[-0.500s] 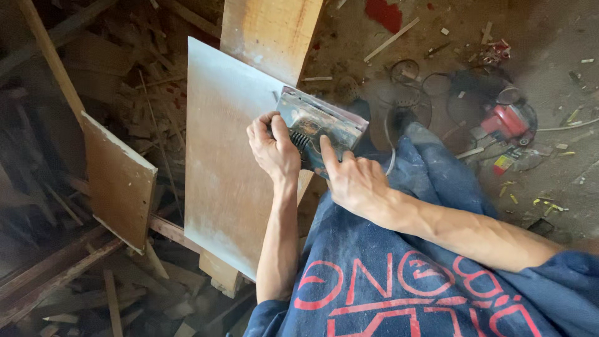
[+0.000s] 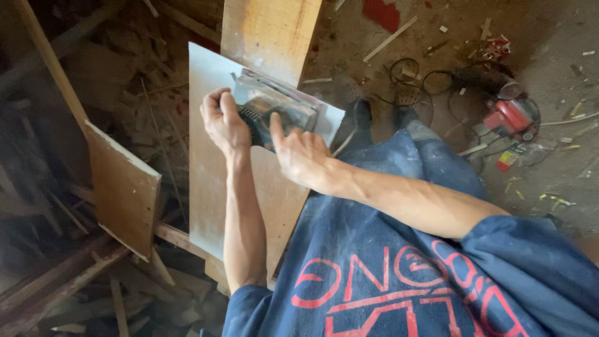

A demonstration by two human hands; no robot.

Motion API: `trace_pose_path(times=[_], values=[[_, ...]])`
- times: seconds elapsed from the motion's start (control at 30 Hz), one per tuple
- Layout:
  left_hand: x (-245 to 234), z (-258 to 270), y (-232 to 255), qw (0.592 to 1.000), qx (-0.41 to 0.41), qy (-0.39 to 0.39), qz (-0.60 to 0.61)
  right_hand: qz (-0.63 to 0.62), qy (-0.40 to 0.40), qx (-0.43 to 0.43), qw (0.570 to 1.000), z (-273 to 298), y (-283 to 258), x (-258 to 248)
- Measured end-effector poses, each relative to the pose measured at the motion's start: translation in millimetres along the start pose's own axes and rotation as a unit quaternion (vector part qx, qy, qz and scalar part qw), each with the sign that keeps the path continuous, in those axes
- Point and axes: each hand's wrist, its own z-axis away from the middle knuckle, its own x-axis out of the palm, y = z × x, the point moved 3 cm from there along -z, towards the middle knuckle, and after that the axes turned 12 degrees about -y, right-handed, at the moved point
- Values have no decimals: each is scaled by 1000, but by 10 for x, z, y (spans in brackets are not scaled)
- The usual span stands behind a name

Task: The person uses an electric sander to smooth the surface of a rectangular wooden board resting on a workbench. The person moves the sander back and forth across the board, covering different areas to even out the surface.

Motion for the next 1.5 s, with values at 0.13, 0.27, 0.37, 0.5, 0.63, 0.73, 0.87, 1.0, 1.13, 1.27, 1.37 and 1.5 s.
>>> trace_pose_path(times=[0.13, 0.27, 0.37, 0.5, 0.63, 0.73, 0.87, 1.0, 1.13, 1.27, 1.37, 1.5], values=[[-37, 4, 3, 999, 36, 12, 2, 21, 27, -17, 999, -60, -6, 41], [85, 201, 16, 999, 45, 19, -12, 27, 42, -13, 999, 149, 141, 125], [234, 450, 79, 996, 64, 24, -55, 37, -3, 35, 999, 362, 306, 200], [438, 815, 217, 996, 53, 18, -74, 75, 32, 48, 996, 745, 497, 236], [560, 1120, 403, 996, 40, -5, -76, 71, 53, 60, 994, 1020, 613, 194], [591, 1183, 461, 997, 23, -16, -73, 44, 57, 53, 996, 1079, 636, 170], [552, 1103, 448, 996, 29, -15, -86, 55, 50, 63, 995, 998, 609, 180], [424, 931, 386, 996, 22, -18, -84, 51, 41, 61, 996, 793, 519, 205], [360, 857, 382, 997, 20, -18, -75, 67, 38, 63, 995, 727, 448, 205], [432, 964, 428, 995, 46, -18, -89, 50, 52, 63, 995, 838, 510, 207], [497, 1108, 479, 995, 46, -32, -84, 48, 56, 59, 996, 989, 570, 234], [521, 1172, 516, 995, 42, -35, -80, 53, 65, 65, 994, 1044, 592, 253]])
